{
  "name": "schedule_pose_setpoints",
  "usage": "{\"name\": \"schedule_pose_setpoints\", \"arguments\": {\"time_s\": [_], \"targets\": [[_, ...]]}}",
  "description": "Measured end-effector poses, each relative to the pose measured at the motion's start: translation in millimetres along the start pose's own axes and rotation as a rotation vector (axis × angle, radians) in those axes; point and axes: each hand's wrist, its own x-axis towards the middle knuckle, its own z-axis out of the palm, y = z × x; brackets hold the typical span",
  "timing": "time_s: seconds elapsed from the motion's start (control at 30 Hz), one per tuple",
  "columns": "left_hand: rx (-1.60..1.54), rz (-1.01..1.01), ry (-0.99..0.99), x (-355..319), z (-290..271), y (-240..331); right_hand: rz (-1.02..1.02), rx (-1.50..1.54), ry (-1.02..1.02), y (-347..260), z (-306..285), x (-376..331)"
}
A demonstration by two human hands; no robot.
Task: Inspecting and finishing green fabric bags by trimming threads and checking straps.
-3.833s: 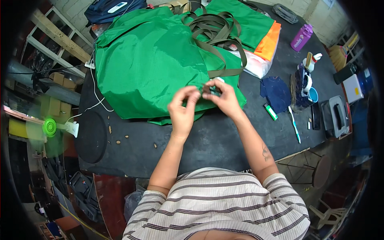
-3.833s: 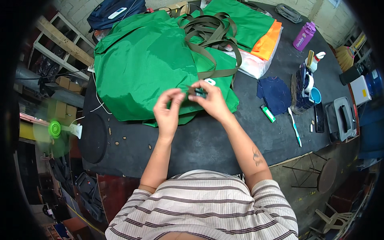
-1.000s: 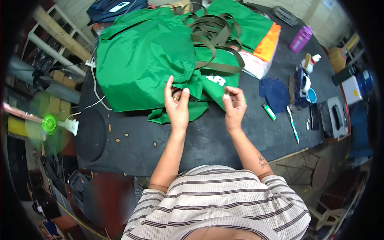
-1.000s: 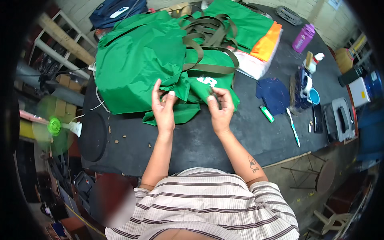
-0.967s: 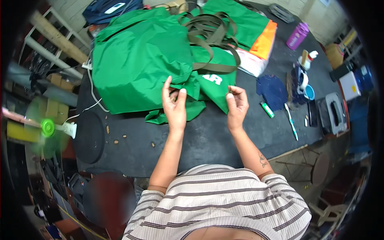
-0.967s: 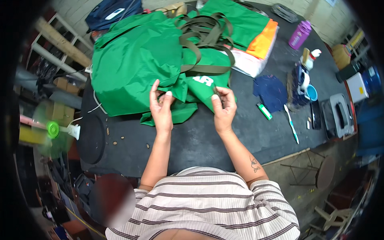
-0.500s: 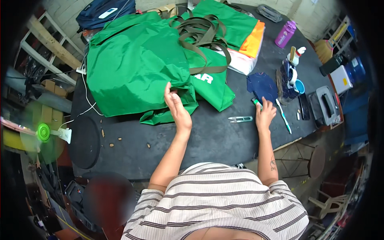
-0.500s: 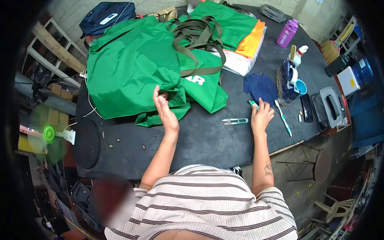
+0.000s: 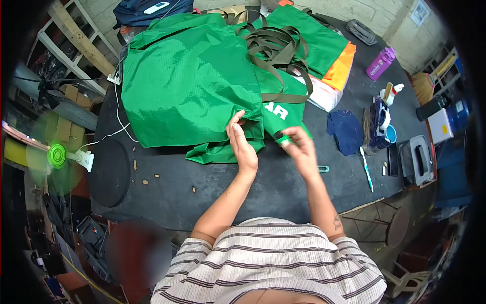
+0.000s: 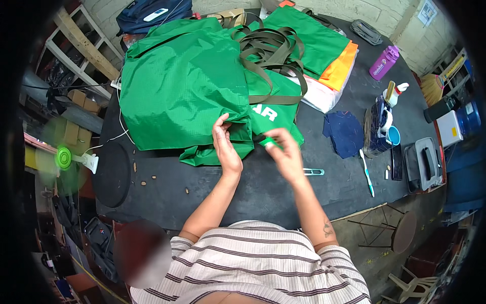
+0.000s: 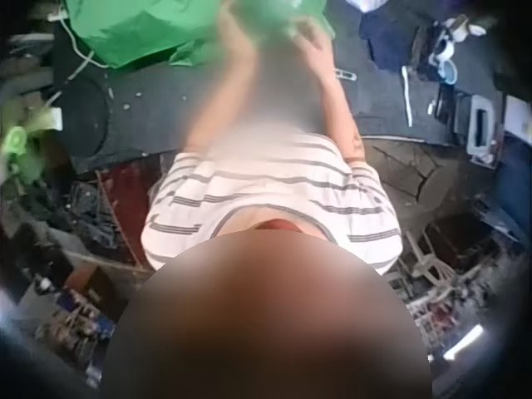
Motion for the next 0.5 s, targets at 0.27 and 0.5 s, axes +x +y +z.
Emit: {"name": "schedule_pose_setpoints", "arguments": {"time_s": [0.27, 0.5], "targets": [[-0.042, 0.000, -0.030, 2.0, -6.6, -10.9, -0.249, -0.662, 0.197, -13.4, 71.6, 34.7], [-0.072, -0.204, 0.064, 2.9, -2.6, -18.3, -0.288, -0.656, 0.239, 5.2, 70.6, 33.2]]}}
